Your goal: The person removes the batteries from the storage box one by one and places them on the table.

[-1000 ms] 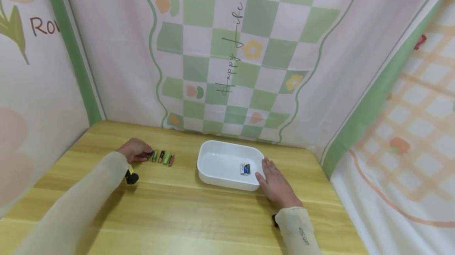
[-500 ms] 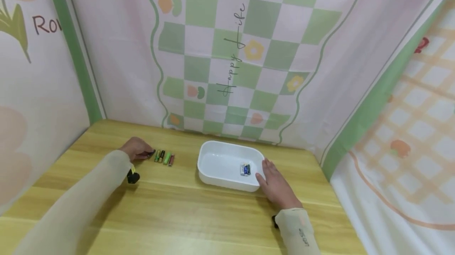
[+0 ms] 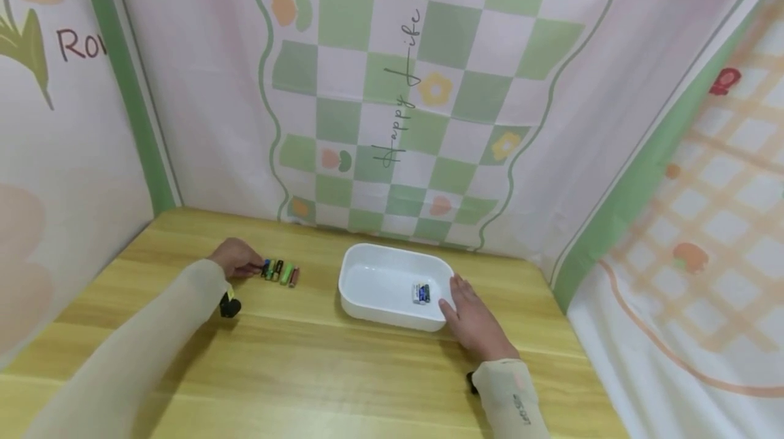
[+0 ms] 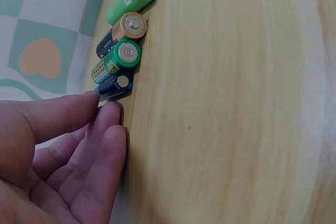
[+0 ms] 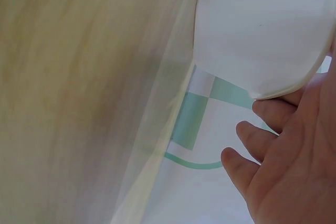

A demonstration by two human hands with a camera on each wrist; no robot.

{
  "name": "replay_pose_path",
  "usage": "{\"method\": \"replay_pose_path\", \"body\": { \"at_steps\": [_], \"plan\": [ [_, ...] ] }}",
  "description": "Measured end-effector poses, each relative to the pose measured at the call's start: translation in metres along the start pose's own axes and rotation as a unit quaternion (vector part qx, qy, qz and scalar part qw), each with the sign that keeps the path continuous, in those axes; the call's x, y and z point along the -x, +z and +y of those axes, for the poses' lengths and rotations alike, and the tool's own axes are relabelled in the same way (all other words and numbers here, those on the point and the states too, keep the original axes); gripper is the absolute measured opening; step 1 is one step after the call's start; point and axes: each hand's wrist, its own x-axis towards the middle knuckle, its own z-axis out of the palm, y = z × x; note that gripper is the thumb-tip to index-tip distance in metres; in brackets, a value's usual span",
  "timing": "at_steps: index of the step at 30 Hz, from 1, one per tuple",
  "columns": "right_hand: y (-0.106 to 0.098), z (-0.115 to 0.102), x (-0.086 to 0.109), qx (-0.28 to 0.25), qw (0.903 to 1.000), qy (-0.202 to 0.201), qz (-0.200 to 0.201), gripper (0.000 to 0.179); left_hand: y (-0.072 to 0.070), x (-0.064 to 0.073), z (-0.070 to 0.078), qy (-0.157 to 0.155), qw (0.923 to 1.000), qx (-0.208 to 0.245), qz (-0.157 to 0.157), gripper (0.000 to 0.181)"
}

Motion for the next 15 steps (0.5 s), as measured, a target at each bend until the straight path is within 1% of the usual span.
{"method": "replay_pose_path", "body": {
  "at_steps": [4,6,10,15],
  "plan": [
    [-0.001,0.000,0.000,-0.003,1.0000,0.000,-0.001,0.068,0.000,0.002,0.001,0.008,0.9999,0.008,-0.013,0.021],
    [-0.001,0.000,0.000,-0.004,1.0000,-0.001,-0.001,0.068,0.000,0.005,0.001,0.016,0.9995,0.011,-0.024,0.021],
    [0.001,0.000,0.001,-0.003,1.0000,0.002,0.000,0.068,0.000,0.012,0.002,0.021,0.9986,0.019,-0.044,0.021],
    [0.002,0.001,0.000,-0.005,1.0000,0.005,-0.003,0.067,-0.005,0.017,0.006,0.007,0.9972,0.031,-0.068,0.027]
  ]
}}
